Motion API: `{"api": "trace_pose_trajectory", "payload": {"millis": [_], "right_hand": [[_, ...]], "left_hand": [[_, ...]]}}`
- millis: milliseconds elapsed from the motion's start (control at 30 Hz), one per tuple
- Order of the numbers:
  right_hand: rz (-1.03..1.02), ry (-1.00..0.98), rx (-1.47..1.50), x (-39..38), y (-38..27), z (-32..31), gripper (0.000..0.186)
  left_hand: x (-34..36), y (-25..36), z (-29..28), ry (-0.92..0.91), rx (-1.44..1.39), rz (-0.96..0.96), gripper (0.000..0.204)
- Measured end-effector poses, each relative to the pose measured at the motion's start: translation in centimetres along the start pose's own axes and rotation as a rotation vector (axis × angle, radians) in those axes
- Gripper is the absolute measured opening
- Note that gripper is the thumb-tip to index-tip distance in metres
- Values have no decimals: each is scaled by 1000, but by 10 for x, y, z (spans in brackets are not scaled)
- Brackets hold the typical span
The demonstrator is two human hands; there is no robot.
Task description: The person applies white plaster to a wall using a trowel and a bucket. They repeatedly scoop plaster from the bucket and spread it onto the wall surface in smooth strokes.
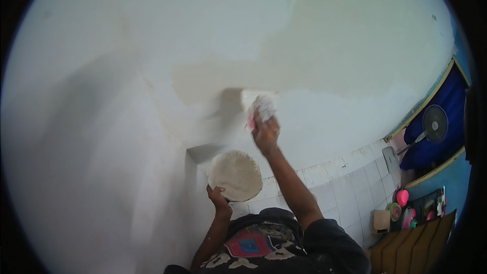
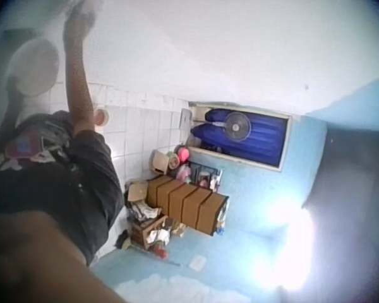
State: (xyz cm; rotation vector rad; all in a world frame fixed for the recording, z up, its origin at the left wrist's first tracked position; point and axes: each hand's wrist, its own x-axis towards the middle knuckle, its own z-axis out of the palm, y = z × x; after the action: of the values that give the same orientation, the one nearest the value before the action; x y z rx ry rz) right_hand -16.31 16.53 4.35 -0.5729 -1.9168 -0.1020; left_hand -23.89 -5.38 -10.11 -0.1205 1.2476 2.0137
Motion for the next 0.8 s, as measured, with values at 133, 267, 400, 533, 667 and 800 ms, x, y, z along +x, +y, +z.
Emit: {"api": "trace_pose_trajectory", "payload": {"millis": [133,267,400,533,667,800], "right_hand": [[103,55,-137,50,35,-7,66],[86,23,-142,30,39,6,70],[305,-190,-11,19,9,-11,68],[324,-38,334,35,-10,-41,49],[327,-145,235,33,4,-17,29],[463,28,413,24,28,15,26]], "left_hand": [[-11,11,9,4,70,-25,61],[-26,27,18,-2,99,-21,61],[-22,27,12,-42,61,34,61],[-20,26,12,-101,35,-8,62],[-4,12,-5,-175,12,-59,62],[32,-16,-35,-256,21,-118,63]]}}
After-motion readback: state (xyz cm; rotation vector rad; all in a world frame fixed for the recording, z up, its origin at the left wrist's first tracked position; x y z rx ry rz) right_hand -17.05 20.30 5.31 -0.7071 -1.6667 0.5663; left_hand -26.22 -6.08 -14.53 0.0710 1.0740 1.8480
